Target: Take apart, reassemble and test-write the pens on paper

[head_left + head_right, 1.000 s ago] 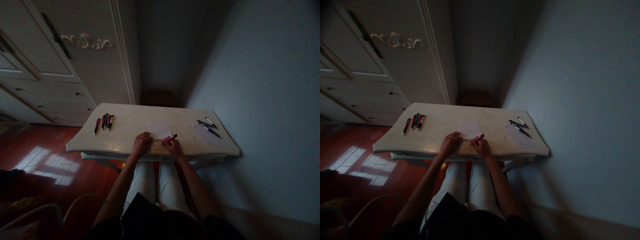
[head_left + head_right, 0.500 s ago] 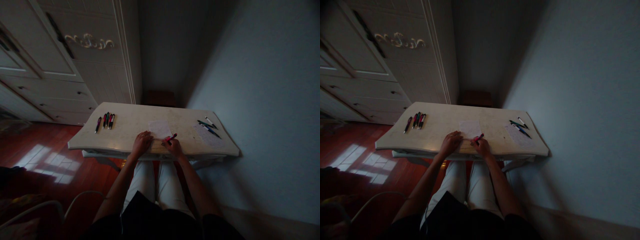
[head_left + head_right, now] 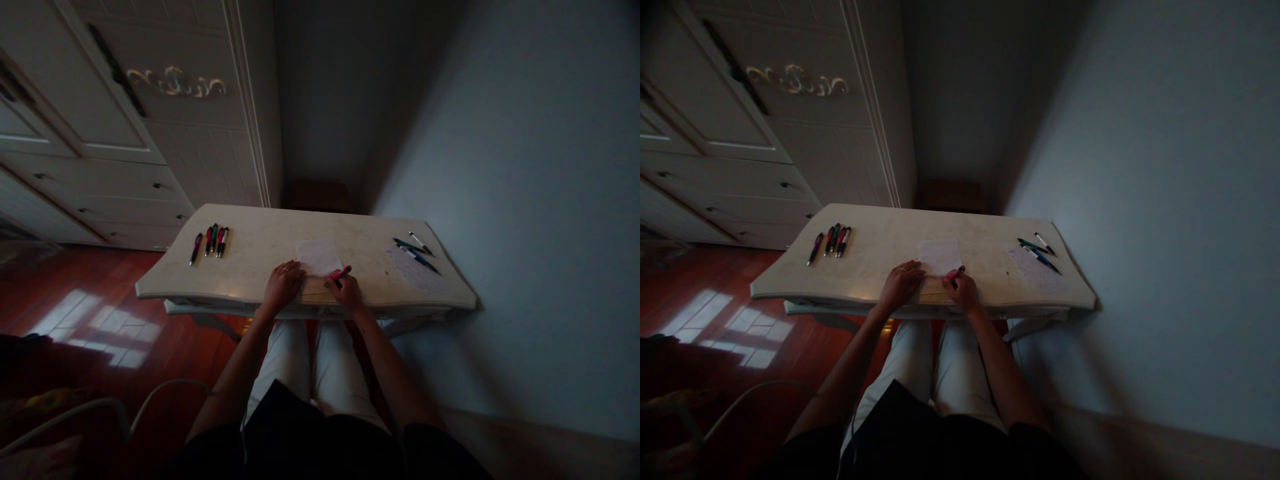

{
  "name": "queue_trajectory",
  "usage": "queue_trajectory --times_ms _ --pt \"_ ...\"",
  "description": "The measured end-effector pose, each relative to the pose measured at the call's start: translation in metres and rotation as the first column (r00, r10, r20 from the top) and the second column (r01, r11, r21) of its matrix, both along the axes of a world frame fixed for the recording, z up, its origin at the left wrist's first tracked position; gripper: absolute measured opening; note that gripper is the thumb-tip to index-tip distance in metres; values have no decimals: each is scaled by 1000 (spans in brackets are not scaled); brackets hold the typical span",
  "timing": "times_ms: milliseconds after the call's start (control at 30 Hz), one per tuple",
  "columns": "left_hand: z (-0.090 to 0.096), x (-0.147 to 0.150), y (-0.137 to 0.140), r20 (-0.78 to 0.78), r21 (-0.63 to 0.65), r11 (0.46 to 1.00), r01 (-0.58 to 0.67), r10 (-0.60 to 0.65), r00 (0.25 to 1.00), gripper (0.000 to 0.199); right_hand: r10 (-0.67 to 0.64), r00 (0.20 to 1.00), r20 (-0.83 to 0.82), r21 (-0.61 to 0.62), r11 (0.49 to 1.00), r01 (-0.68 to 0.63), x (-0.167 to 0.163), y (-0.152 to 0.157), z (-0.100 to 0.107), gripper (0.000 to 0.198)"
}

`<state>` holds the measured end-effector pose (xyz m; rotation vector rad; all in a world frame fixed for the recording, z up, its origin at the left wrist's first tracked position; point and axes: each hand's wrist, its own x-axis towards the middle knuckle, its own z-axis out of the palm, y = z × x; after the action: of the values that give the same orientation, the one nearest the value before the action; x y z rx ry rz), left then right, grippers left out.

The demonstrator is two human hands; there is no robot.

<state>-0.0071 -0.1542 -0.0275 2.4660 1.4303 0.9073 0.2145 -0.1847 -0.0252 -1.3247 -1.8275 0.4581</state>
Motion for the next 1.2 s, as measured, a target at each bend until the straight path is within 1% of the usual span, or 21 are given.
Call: queue_trajectory --times_ms 100,233,300,433,500,567,667,767,900,1067,1200 --pt "2 0 -1 -2 -1 1000 0 0 1000 22 -1 998 -56 0 1000 1 0 -1 2 29" --pt "3 1 -1 -10 1 1000 -10 10 1000 21 -26 983 -181 -67 998 14 2 -1 4 36" --pt "2 1 -1 -16 0 1000 -17 17 1000 21 -11 985 -173 -83 997 -3 3 -1 4 37" --pt "-1 1 0 -22 4 1000 -13 13 1000 21 42 993 -110 -78 996 -51 3 1 2 37" --pt "-1 0 0 -18 2 1000 -11 11 1000 21 53 992 -112 -84 994 -62 3 0 2 37" --pt "-1 0 0 -10 -2 1000 -12 12 1000 21 47 991 -127 -94 994 -59 2 -1 3 38" --pt "-1 0 0 8 -12 1000 -11 11 1000 22 23 989 -143 -76 996 -35 2 -1 4 40" --pt "-1 0 0 22 -23 1000 -13 14 1000 22 7 991 -137 -60 998 -16 2 -2 5 41" --pt "-1 1 1 24 -28 999 -20 20 1000 21 -10 991 -131 -69 998 1 1 -4 7 42" --pt "1 1 2 28 -44 999 -23 24 999 22 -51 987 -154 -80 996 39 1 -6 5 41" --pt "3 3 3 13 -51 998 -36 37 999 25 -48 981 -188 -70 997 35 0 -6 3 40"
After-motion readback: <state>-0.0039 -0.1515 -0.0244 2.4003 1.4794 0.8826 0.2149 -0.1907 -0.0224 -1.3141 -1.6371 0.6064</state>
